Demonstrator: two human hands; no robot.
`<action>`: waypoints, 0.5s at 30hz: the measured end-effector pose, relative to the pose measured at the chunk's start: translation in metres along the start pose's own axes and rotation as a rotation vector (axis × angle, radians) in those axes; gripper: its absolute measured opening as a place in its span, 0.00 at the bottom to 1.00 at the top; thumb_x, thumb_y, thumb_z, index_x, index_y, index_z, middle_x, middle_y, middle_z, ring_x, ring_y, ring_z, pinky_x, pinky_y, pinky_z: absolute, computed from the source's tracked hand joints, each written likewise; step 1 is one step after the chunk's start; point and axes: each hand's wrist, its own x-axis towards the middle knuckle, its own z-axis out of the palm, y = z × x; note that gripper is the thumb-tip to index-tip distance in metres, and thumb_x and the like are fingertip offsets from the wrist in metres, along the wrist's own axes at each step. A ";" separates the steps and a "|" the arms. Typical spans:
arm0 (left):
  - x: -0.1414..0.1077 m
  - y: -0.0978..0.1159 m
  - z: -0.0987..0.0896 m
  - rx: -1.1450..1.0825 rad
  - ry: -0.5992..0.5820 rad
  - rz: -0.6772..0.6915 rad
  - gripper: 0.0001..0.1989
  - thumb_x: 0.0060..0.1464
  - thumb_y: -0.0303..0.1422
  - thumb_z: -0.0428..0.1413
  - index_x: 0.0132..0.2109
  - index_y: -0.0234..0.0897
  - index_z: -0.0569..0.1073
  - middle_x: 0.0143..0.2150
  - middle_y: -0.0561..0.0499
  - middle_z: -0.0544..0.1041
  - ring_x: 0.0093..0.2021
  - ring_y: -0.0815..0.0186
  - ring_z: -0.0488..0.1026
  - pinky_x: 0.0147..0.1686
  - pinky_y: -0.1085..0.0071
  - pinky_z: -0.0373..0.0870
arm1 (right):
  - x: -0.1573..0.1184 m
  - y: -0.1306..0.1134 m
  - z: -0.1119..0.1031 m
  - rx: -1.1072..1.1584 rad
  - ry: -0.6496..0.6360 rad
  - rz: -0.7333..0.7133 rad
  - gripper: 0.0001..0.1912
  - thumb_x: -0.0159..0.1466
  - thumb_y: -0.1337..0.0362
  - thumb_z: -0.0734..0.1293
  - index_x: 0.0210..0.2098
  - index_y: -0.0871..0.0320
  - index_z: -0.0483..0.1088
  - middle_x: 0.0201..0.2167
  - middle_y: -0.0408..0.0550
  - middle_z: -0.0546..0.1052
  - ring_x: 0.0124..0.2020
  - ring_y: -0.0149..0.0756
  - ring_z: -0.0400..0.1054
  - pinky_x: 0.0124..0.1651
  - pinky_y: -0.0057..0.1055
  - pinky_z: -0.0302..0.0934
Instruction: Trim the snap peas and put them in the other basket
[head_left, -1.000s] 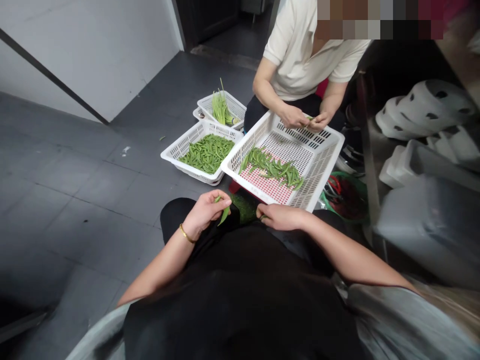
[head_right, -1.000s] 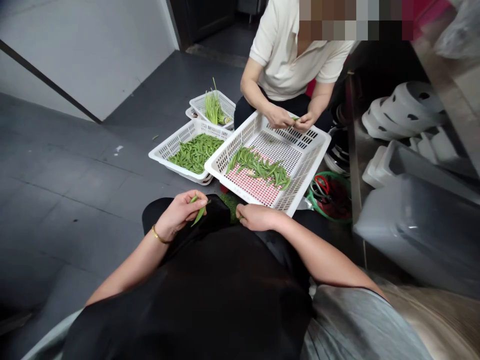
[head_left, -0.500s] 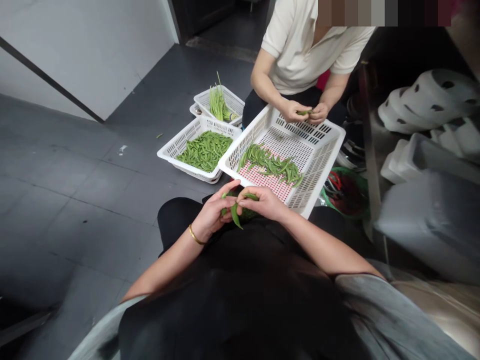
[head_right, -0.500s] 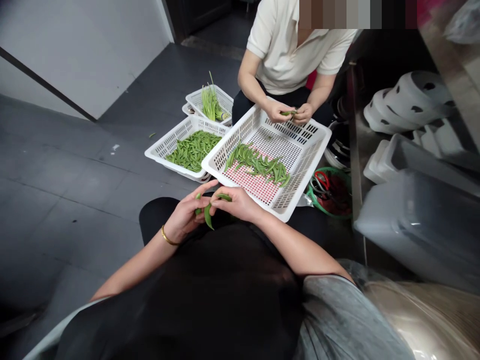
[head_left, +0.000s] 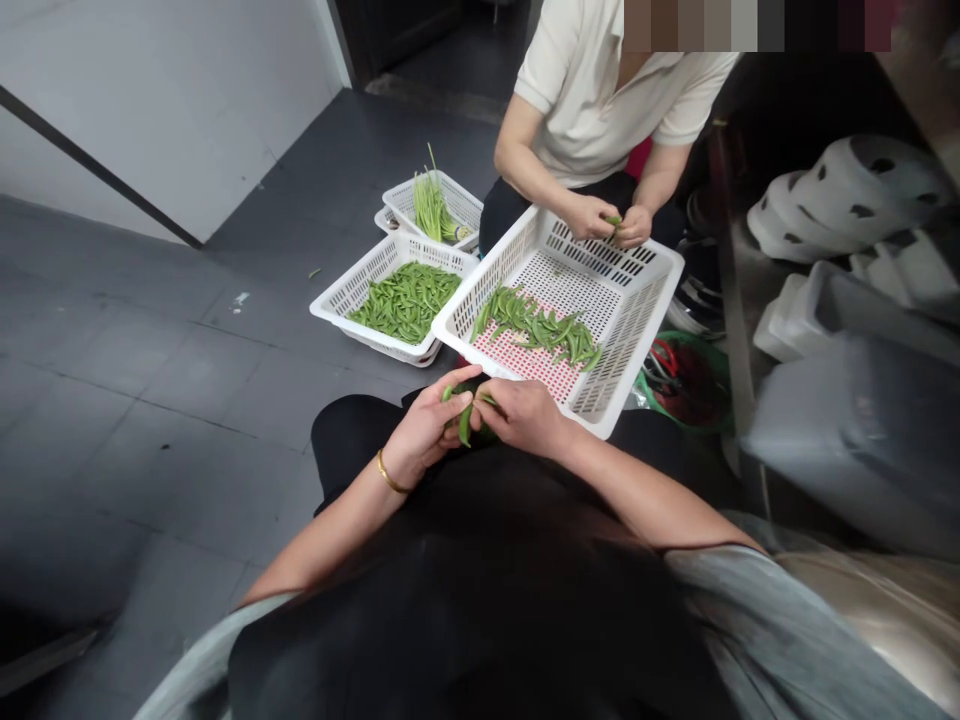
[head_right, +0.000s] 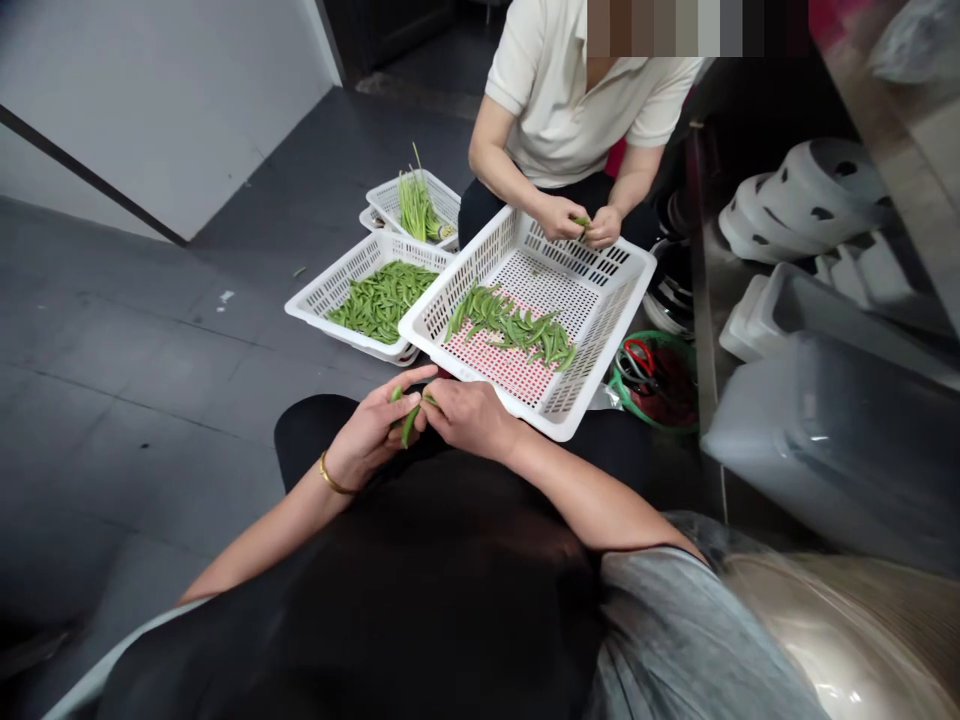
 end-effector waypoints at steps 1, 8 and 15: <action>0.001 -0.002 -0.002 -0.008 0.053 0.019 0.30 0.50 0.35 0.60 0.58 0.31 0.62 0.22 0.54 0.72 0.12 0.80 0.52 0.12 0.81 0.44 | -0.002 0.000 -0.001 -0.043 0.049 -0.013 0.09 0.63 0.66 0.60 0.27 0.59 0.66 0.21 0.43 0.72 0.21 0.26 0.62 0.27 0.24 0.53; -0.006 -0.001 -0.018 0.370 0.324 0.531 0.25 0.56 0.37 0.55 0.59 0.37 0.61 0.29 0.52 0.75 0.18 0.75 0.61 0.18 0.78 0.59 | -0.013 0.015 -0.052 0.025 0.086 0.160 0.05 0.62 0.64 0.64 0.31 0.59 0.68 0.18 0.38 0.65 0.17 0.24 0.56 0.23 0.22 0.51; -0.015 0.001 -0.011 0.650 0.281 0.651 0.23 0.59 0.34 0.51 0.60 0.37 0.61 0.32 0.52 0.75 0.21 0.75 0.64 0.26 0.76 0.66 | -0.001 -0.001 -0.020 0.086 -0.296 0.053 0.08 0.63 0.60 0.64 0.36 0.58 0.70 0.22 0.40 0.70 0.21 0.26 0.61 0.26 0.23 0.50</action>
